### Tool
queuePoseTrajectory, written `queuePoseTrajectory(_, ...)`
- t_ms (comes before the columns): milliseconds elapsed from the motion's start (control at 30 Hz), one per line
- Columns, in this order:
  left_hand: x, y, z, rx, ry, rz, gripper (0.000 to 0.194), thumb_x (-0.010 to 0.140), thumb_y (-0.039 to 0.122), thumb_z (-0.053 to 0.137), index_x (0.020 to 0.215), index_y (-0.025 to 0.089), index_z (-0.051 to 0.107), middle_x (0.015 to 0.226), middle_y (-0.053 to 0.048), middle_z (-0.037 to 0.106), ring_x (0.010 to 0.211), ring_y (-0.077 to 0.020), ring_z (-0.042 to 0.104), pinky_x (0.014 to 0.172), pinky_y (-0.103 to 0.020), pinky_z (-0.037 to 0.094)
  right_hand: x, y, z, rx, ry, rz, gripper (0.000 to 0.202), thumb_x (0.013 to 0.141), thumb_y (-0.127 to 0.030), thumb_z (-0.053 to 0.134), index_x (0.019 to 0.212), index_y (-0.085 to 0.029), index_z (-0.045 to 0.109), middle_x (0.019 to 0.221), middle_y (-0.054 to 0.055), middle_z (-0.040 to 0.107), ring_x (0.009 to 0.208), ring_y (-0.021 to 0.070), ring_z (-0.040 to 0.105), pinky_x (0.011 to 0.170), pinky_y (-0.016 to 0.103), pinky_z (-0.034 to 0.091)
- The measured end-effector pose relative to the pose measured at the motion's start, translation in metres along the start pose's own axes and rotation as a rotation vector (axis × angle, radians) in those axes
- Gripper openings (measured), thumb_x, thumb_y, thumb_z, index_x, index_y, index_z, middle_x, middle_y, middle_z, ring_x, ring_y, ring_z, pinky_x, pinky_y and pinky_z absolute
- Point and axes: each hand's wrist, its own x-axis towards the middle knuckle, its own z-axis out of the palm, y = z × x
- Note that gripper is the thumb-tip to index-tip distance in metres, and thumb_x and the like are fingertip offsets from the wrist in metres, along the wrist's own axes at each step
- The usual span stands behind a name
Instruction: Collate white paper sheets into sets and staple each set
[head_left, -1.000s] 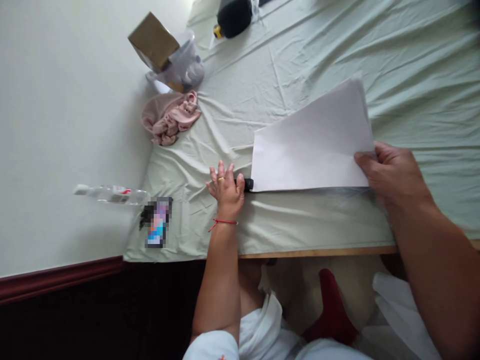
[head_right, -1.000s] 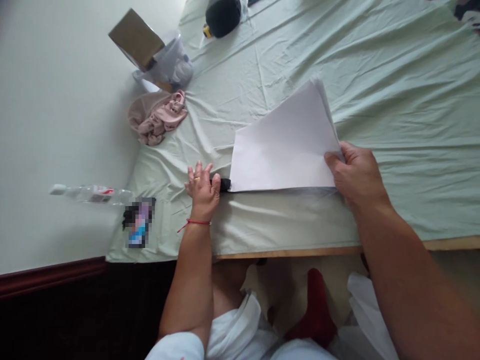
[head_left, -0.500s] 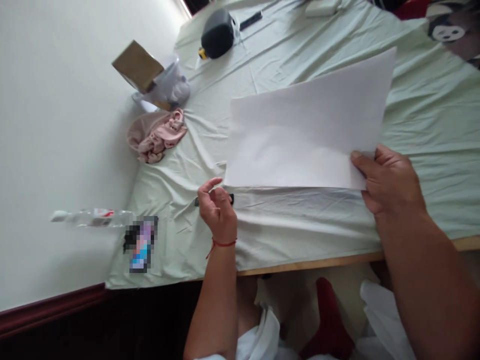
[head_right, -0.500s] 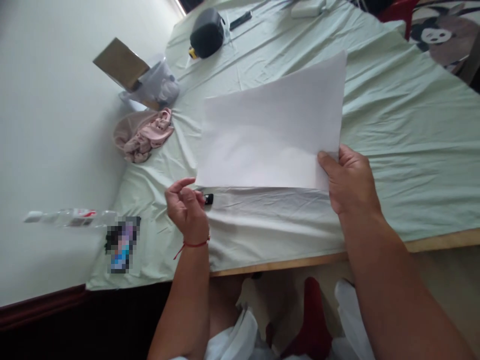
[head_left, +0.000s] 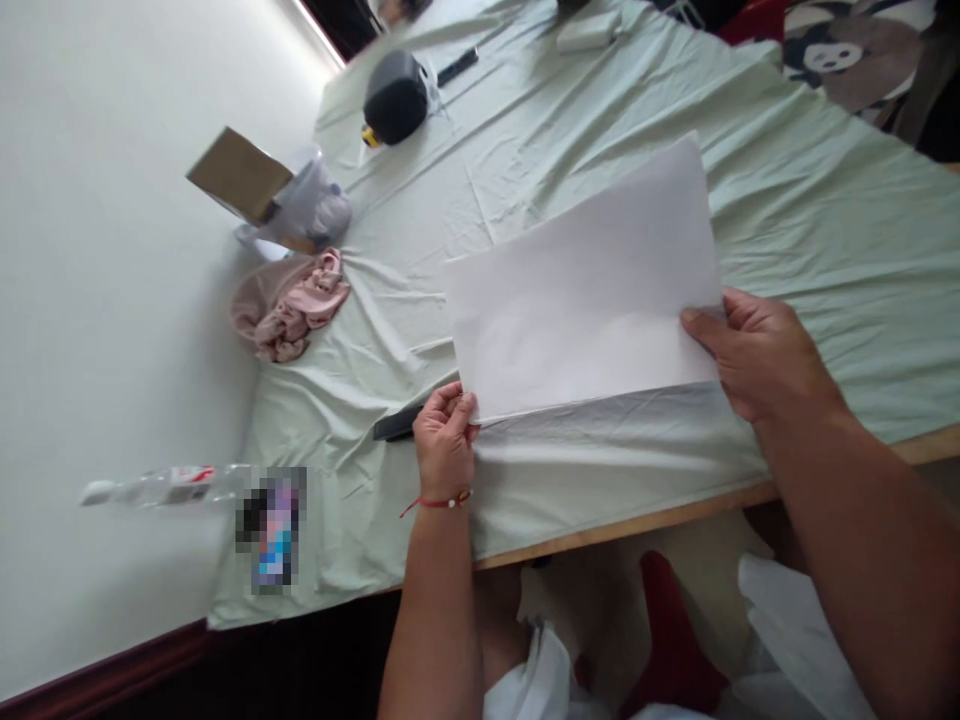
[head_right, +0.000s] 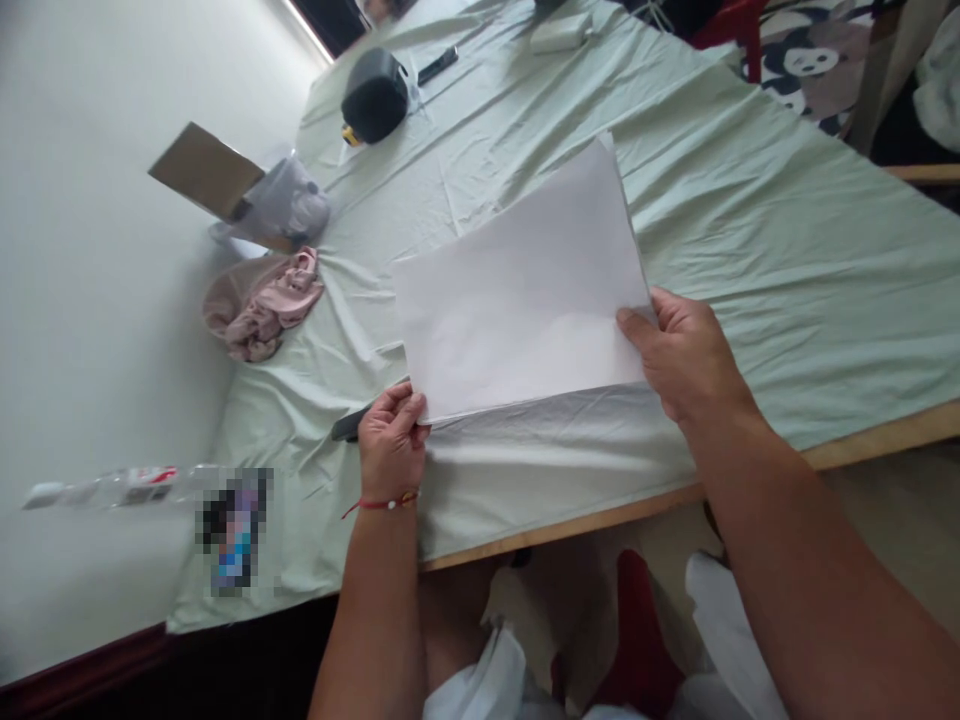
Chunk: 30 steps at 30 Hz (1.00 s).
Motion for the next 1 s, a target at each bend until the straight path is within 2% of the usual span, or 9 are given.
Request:
queuePoseTrajectory(100,-0.001,-0.003,0.002,0.074,-0.010,-0.021,0.042,0.060,0.039,0.093,0.086,0.018,0.068,0.069,0.005,0.061,0.049,-0.0045,0.046,0.038,-0.013,0.032,-0.001,-0.003,-0.003,-0.079,0.031,-0.013,0.010,0.080,-0.026,0.072,0.088,-0.021,0.074,0.076,-0.002,0.071,0.067,0.0120,0.065,0.061,0.021,0.052)
queuePoseTrajectory(233,-0.001,-0.003,0.000,0.141,-0.072,-0.015,0.042,0.068,0.047,0.090,0.077,0.019,0.060,0.058,0.010,0.045,0.044,-0.0037,0.035,0.036,-0.014,0.026,-0.005,-0.009,-0.002,-0.161,0.029,-0.003,0.009,0.085,-0.023,0.065,0.084,-0.020,0.074,0.063,-0.003,0.061,0.063,0.0115,0.061,0.055,0.018,0.047)
queuePoseTrajectory(300,-0.002,-0.003,-0.001,0.139,-0.087,-0.019,0.045,0.069,0.050,0.090,0.074,0.020,0.057,0.056,0.010,0.042,0.043,-0.0039,0.033,0.036,-0.015,0.026,-0.005,-0.010,-0.002,-0.190,0.044,0.000,0.012,0.086,-0.020,0.062,0.082,-0.018,0.073,0.059,-0.003,0.056,0.058,0.0097,0.057,0.050,0.016,0.042)
queuePoseTrajectory(433,-0.006,-0.003,-0.004,0.079,-0.149,-0.026,0.049,0.073,0.057,0.088,0.075,0.020,0.056,0.060,0.008,0.049,0.045,-0.0052,0.043,0.040,-0.016,0.034,-0.001,-0.001,-0.003,-0.210,0.051,-0.049,0.013,0.088,-0.019,0.065,0.089,-0.015,0.077,0.067,-0.002,0.062,0.061,0.0066,0.057,0.051,0.013,0.040)
queuePoseTrajectory(533,-0.010,-0.001,-0.006,0.060,-0.197,-0.064,0.047,0.067,0.049,0.094,0.086,0.018,0.063,0.065,0.006,0.057,0.048,-0.0054,0.049,0.041,-0.016,0.035,0.002,0.006,-0.004,-0.193,0.044,-0.075,0.014,0.089,-0.018,0.065,0.094,-0.015,0.079,0.072,-0.002,0.067,0.065,0.0067,0.060,0.055,0.013,0.044)
queuePoseTrajectory(600,-0.012,0.000,-0.007,0.060,-0.208,-0.089,0.049,0.061,0.038,0.098,0.091,0.017,0.066,0.066,0.007,0.058,0.046,-0.0039,0.047,0.041,-0.014,0.033,0.003,0.007,-0.003,-0.188,0.044,-0.075,0.015,0.089,-0.017,0.065,0.094,-0.016,0.079,0.073,-0.002,0.069,0.064,0.0070,0.060,0.054,0.014,0.044)
queuePoseTrajectory(667,-0.012,0.000,-0.007,0.066,-0.217,-0.102,0.048,0.060,0.035,0.098,0.089,0.016,0.065,0.065,0.008,0.057,0.044,-0.0024,0.043,0.040,-0.014,0.031,0.003,0.008,0.000,-0.183,0.053,-0.069,0.015,0.089,-0.015,0.065,0.092,-0.017,0.079,0.073,-0.001,0.070,0.063,0.0075,0.060,0.054,0.016,0.044)
queuePoseTrajectory(833,-0.011,-0.004,-0.008,0.082,-0.190,-0.107,0.048,0.061,0.043,0.096,0.084,0.016,0.063,0.069,0.007,0.058,0.042,-0.0008,0.039,0.037,-0.014,0.027,0.003,0.006,0.009,-0.137,0.044,-0.074,0.013,0.088,-0.012,0.066,0.090,-0.018,0.077,0.075,-0.001,0.071,0.068,0.0095,0.063,0.062,0.019,0.049)
queuePoseTrajectory(1000,-0.010,-0.004,-0.007,0.090,-0.164,-0.104,0.052,0.059,0.049,0.096,0.082,0.017,0.063,0.067,0.006,0.060,0.042,-0.0009,0.038,0.037,-0.014,0.026,0.004,0.008,0.008,-0.149,0.028,-0.054,0.014,0.089,-0.014,0.064,0.093,-0.017,0.077,0.075,-0.001,0.070,0.067,0.0088,0.061,0.057,0.017,0.045)
